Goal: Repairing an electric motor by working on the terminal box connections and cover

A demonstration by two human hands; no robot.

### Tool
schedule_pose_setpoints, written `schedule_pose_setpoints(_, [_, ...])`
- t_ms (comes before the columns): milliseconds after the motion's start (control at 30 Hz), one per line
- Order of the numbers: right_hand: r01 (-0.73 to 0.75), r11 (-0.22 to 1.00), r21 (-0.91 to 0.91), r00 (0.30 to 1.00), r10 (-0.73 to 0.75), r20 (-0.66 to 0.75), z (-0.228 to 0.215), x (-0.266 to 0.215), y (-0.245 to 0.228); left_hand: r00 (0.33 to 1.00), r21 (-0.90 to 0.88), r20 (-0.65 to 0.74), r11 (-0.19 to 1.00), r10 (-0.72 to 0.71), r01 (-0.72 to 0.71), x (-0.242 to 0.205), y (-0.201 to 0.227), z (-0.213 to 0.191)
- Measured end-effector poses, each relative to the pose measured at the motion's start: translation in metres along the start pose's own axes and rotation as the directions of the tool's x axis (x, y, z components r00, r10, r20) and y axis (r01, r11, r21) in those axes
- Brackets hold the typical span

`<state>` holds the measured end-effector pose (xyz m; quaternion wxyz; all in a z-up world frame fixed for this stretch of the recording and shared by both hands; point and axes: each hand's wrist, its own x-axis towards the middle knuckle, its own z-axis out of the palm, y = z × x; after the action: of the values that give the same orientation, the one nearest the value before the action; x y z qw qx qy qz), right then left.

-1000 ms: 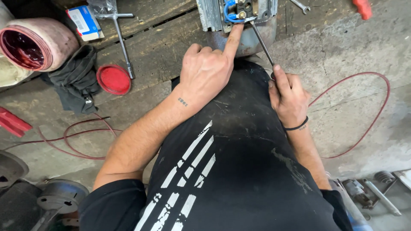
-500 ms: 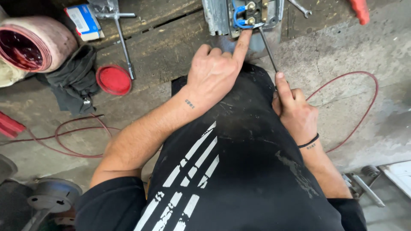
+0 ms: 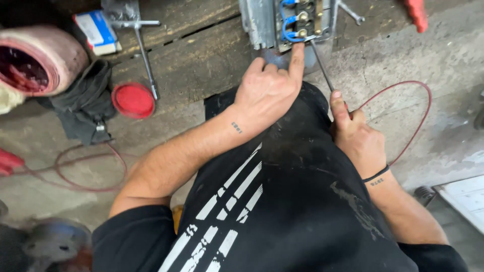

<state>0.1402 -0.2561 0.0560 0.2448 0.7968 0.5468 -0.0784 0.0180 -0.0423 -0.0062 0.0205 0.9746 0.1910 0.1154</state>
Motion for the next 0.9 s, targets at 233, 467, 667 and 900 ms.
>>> schedule_pose_setpoints(233, [-0.068, 0.987, 0.148, 0.993, 0.054, 0.101, 0.009, 0.004, -0.007, 0.995, 0.011, -0.027, 0.996, 0.092, -0.092, -0.001, -0.017, -0.006])
schedule_pose_setpoints(467, [-0.038, 0.992, 0.118, 0.999, 0.039, -0.002, 0.011, 0.006, -0.007, 0.984, -0.077, 0.146, 0.993, 0.104, -0.093, -0.006, -0.010, 0.009])
schedule_pose_setpoints(667, [0.000, 0.996, 0.089, 1.000, -0.003, 0.031, 0.011, 0.005, -0.004, 0.973, -0.074, 0.220, 0.996, 0.071, -0.056, -0.010, -0.010, 0.013])
schedule_pose_setpoints(900, [0.008, 0.992, 0.127, 0.997, 0.002, -0.078, 0.020, 0.006, -0.005, 0.964, -0.167, 0.234, 0.982, 0.123, -0.085, -0.008, -0.014, 0.009])
